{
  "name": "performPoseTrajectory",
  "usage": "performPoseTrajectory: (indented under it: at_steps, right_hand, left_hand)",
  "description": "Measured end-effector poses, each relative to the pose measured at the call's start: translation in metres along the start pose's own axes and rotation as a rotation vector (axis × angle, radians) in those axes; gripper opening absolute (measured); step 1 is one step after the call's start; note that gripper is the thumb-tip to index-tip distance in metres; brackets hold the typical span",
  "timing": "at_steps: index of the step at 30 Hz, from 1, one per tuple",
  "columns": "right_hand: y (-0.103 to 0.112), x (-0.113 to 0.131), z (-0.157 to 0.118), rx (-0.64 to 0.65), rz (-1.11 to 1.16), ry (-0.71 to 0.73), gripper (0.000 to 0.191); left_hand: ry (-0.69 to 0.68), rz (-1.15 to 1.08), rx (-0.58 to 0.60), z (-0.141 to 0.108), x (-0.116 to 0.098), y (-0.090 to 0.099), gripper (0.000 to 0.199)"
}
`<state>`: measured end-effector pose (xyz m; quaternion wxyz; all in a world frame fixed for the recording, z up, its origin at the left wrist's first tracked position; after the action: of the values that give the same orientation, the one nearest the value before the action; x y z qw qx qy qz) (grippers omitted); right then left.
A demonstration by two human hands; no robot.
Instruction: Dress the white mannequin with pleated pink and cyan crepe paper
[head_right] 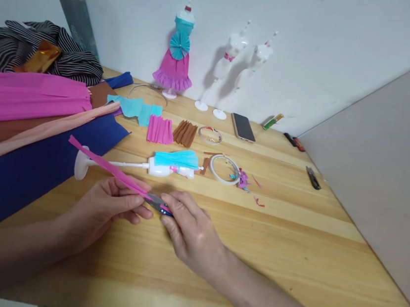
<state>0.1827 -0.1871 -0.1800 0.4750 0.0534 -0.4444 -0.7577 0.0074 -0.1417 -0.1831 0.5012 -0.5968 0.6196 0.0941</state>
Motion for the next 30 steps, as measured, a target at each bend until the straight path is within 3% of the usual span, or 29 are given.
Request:
performPoseTrajectory:
  at_steps: [30]
  right_hand:
    - [-0.0001,0.0007,0.0009,-0.001,0.071,-0.019,0.032]
  left_hand:
    - [-0.010,0.017,0.023,0.0002,0.0004,-0.0012,0.017]
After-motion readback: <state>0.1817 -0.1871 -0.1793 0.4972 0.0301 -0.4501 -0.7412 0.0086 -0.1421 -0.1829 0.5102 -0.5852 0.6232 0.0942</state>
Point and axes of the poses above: each hand's wrist, its own z-axis towards the middle knuckle, its own y-axis out of the back of the hand, x = y × z, the point moved 2 cm from there along z, towards the middle knuckle, and after that the axes turned 9 degrees about y, right-handed, at the moved point
